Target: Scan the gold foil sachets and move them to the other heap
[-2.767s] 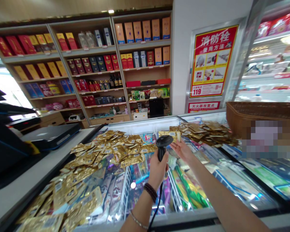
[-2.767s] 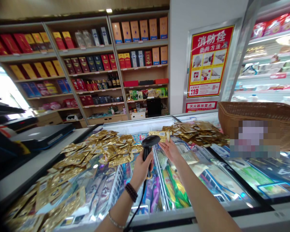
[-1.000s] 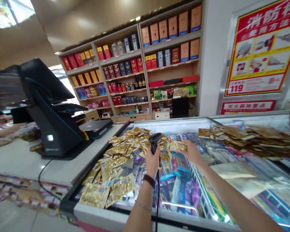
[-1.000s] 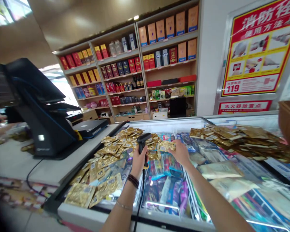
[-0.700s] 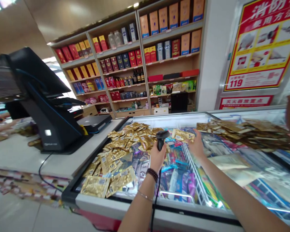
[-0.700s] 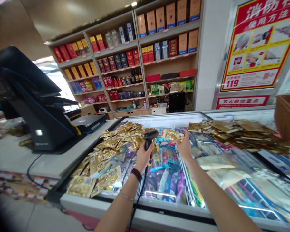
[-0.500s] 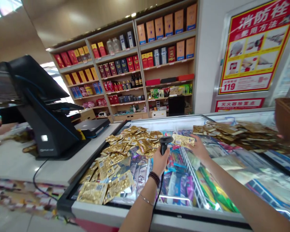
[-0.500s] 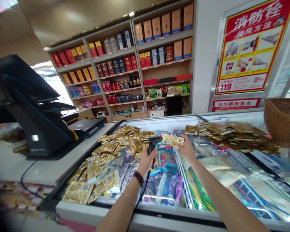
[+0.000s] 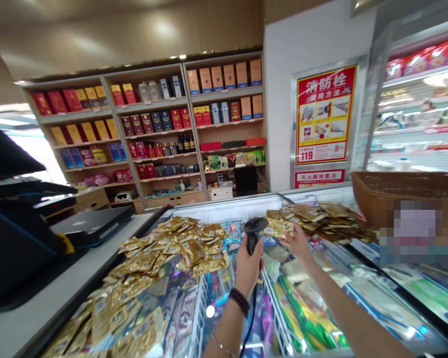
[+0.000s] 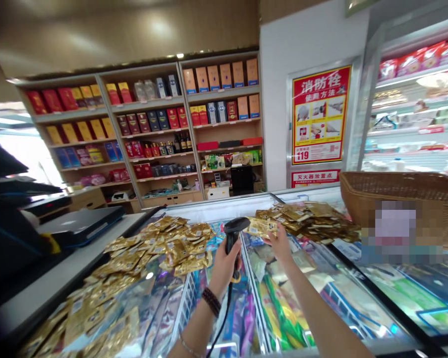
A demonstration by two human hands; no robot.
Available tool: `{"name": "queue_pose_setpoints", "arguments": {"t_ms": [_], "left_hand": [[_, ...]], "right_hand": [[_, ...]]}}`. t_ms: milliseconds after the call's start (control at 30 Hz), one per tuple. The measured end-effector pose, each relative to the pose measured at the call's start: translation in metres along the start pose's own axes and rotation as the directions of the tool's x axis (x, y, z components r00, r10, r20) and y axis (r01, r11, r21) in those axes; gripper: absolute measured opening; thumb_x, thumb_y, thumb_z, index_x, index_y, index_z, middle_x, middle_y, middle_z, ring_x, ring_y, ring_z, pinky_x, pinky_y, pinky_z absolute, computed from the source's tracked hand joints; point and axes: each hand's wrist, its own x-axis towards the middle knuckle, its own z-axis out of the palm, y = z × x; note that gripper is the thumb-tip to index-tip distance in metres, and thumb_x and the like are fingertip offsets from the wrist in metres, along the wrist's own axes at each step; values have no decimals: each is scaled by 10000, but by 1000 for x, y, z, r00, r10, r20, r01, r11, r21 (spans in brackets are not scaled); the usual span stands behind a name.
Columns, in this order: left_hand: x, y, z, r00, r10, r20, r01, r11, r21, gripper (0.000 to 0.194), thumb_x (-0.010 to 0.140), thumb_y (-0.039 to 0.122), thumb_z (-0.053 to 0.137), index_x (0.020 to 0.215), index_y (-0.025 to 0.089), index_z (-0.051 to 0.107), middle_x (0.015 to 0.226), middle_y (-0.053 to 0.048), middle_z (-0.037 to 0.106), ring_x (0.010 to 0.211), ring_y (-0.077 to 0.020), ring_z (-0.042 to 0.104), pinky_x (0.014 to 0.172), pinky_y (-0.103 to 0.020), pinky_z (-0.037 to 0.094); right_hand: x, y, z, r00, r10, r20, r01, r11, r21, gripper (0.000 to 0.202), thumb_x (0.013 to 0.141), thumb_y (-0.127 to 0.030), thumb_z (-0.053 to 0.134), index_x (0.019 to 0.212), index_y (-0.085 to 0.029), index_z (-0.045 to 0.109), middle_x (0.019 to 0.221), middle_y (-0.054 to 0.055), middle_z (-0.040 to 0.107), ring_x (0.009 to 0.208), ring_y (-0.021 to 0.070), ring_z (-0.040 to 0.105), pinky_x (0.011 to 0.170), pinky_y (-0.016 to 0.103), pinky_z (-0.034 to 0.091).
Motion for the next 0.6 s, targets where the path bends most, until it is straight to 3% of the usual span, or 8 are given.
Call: {"name": "queue_pose_setpoints", "arguments": {"t_ms": [133, 267, 400, 600], "left_hand": [[-9, -12, -2, 1000, -21, 12, 21, 1000, 21, 743, 789, 898, 984, 960, 270, 626, 638, 99, 565, 423, -102, 511, 446, -233, 346], [-14, -8, -9, 1000, -22, -8, 22, 999, 41, 700, 835, 867, 972, 947, 275, 616, 634, 99, 555, 428, -104, 508, 453, -238, 347], [-16, -4, -11, 999, -41, -2, 41, 999, 33, 667, 865, 842, 955, 965, 271, 625, 660, 93, 571, 432, -104, 511, 455, -237, 352], [-21, -10, -7, 993, -94, 70, 84, 988, 131, 595, 922, 783, 943, 1003, 263, 665, 638, 77, 595, 456, -133, 568, 461, -236, 400]], "right_hand": [[1, -2, 3, 995, -3, -104, -2, 999, -44, 790, 650, -662, 901, 1351, -322, 772, 1131, 98, 881, 926, 397, 892, 897, 684, 808], [-2, -4, 4, 994, -23, -105, 13, 995, -96, 826, 718, -697, 871, 1465, -357, 778, 1240, 99, 879, 1067, 400, 880, 941, 656, 800], [-4, -8, 0, 995, -10, -96, 3, 997, -73, 802, 720, -664, 928, 1433, -317, 801, 1306, 139, 864, 1197, 434, 858, 1005, 671, 787], [-8, -16, -1, 995, 15, -94, -20, 998, -52, 795, 713, -604, 960, 1437, -310, 819, 1317, 132, 855, 1206, 416, 858, 1021, 656, 788]]}}
